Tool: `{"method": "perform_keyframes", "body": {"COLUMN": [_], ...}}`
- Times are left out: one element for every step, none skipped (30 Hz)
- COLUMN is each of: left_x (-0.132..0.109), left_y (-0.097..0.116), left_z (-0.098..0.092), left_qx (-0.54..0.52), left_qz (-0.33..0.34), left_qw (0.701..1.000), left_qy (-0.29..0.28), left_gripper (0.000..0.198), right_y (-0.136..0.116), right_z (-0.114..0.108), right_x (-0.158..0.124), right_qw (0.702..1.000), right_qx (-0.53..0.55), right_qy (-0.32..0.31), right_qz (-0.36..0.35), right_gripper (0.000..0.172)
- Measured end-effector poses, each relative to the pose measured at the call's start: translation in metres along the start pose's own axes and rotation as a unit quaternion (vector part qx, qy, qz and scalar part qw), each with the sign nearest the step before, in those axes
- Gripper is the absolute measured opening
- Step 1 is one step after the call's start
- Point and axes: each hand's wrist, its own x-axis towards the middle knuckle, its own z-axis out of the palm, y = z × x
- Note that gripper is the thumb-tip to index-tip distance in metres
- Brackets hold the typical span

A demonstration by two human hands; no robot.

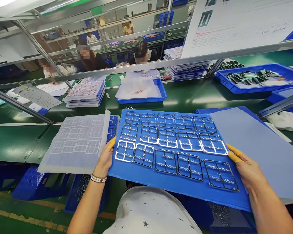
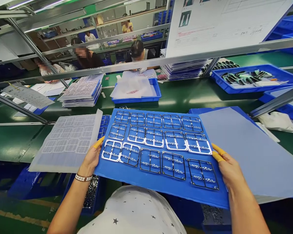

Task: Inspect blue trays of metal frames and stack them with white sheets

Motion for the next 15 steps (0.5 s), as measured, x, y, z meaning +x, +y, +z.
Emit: {"method": "perform_keyframes", "body": {"left_x": [0.0, 0.0, 0.001, 0.001, 0.002, 0.003, 0.004, 0.005, 0.005, 0.006, 0.006, 0.007, 0.007, 0.007, 0.007], "left_y": [0.001, 0.002, 0.003, 0.004, 0.004, 0.004, 0.003, 0.003, 0.002, 0.002, 0.002, 0.002, 0.003, 0.003, 0.004], "left_z": [0.001, 0.002, 0.002, 0.003, 0.003, 0.002, 0.002, 0.001, 0.001, 0.0, 0.0, 0.001, 0.002, 0.003, 0.004], "left_qx": [-0.003, -0.004, -0.005, -0.005, -0.005, -0.006, -0.006, -0.006, -0.006, -0.007, -0.006, -0.006, -0.004, -0.003, 0.0], "left_qz": [-0.002, -0.002, -0.001, -0.001, 0.0, -0.001, -0.002, -0.005, -0.008, -0.01, -0.012, -0.013, -0.013, -0.01, -0.007], "left_qw": [1.0, 1.0, 1.0, 1.0, 1.0, 1.0, 1.0, 1.0, 1.0, 1.0, 1.0, 1.0, 1.0, 1.0, 1.0], "left_qy": [-0.005, -0.008, -0.01, -0.012, -0.014, -0.015, -0.016, -0.017, -0.017, -0.018, -0.02, -0.022, -0.024, -0.026, -0.027], "left_gripper": [0.031, 0.03, 0.029, 0.029, 0.029, 0.029, 0.029, 0.029, 0.03, 0.031, 0.032, 0.032, 0.032, 0.032, 0.031], "right_y": [-0.001, -0.002, -0.002, -0.002, -0.001, 0.0, 0.001, 0.002, 0.004, 0.005, 0.007, 0.008, 0.009, 0.01, 0.011], "right_z": [0.001, 0.002, 0.003, 0.004, 0.004, 0.005, 0.005, 0.005, 0.005, 0.005, 0.005, 0.005, 0.004, 0.004, 0.003], "right_x": [0.0, -0.001, -0.001, -0.001, -0.001, -0.001, 0.0, 0.001, 0.002, 0.003, 0.004, 0.005, 0.006, 0.007, 0.008], "right_qw": [1.0, 0.999, 0.999, 0.998, 0.998, 0.998, 0.998, 0.998, 0.998, 0.999, 0.999, 0.999, 0.999, 0.998, 0.998], "right_qx": [0.013, 0.021, 0.023, 0.024, 0.026, 0.028, 0.029, 0.028, 0.025, 0.022, 0.019, 0.018, 0.017, 0.016, 0.017], "right_qy": [-0.001, -0.002, -0.001, -0.002, -0.003, -0.006, -0.007, -0.005, -0.001, 0.003, 0.006, 0.007, 0.007, 0.006, 0.006], "right_qz": [0.019, 0.035, 0.043, 0.05, 0.055, 0.059, 0.059, 0.056, 0.052, 0.049, 0.047, 0.048, 0.05, 0.052, 0.052], "right_gripper": [0.04, 0.04, 0.039, 0.039, 0.038, 0.038, 0.038, 0.039, 0.039, 0.04, 0.041, 0.042, 0.044, 0.045, 0.046]}}
